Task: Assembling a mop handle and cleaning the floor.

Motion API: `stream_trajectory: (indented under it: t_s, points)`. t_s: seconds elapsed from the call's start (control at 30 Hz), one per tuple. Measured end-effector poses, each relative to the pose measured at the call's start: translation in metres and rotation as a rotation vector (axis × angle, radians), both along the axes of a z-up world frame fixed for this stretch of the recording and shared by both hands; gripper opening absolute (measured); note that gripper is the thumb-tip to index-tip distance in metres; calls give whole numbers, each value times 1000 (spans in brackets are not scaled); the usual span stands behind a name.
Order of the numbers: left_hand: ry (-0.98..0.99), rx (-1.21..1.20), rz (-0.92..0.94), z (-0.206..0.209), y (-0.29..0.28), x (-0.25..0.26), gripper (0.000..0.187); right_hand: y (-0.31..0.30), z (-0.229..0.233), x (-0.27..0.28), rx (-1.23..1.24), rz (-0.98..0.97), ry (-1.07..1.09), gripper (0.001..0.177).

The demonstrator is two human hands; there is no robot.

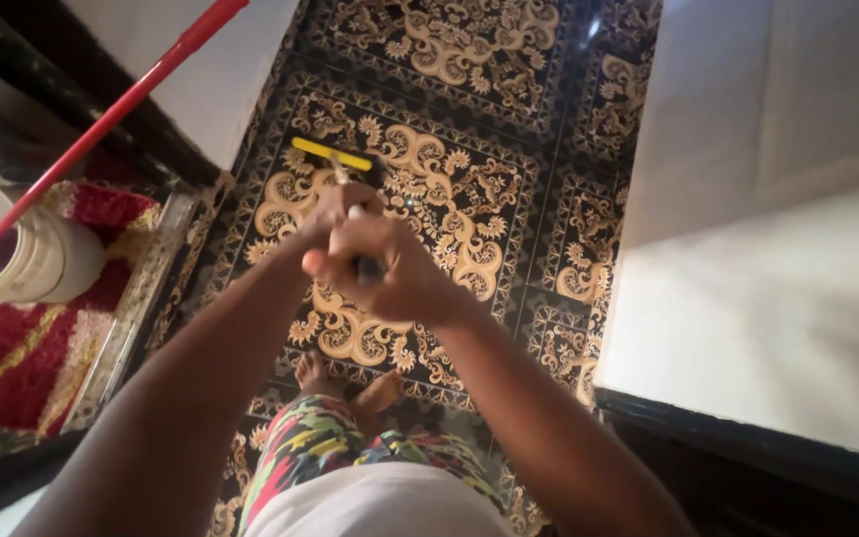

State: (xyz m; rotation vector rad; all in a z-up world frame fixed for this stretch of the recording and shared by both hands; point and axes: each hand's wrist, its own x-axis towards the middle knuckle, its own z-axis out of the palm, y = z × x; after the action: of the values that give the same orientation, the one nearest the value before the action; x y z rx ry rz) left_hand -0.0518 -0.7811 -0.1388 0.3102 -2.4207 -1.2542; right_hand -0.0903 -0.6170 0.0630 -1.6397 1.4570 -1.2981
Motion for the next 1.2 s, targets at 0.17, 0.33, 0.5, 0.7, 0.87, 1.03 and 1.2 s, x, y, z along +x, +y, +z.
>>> stream_trajectory:
  t_s: [0.17, 0.33, 0.5, 0.7, 0.87, 1.03, 1.2]
  points:
    - [176, -11, -158, 18, 30, -41, 21, -6, 61, -23, -362, 145, -220, 28]
    - [353, -10, -347, 4, 40, -61, 20, -4, 66, -76, -396, -79, -166, 27]
    - [352, 196, -541, -4, 16, -72, 22, -23, 57, -82, -177, -269, -243, 40]
    - [661, 578, -929, 74, -7, -98, 30, -47, 35, -78, -133, -305, -74, 33]
    - [293, 142, -554, 20, -17, -98, 22, -47, 16, -77, -179, -285, -5, 43]
    - [67, 15, -338, 47, 5, -93, 16, -16, 53, -81, -303, -270, -35, 19]
    - [-284, 123, -370, 158, 42, -75, 15, 16, 112, -73, -411, -243, -427, 12]
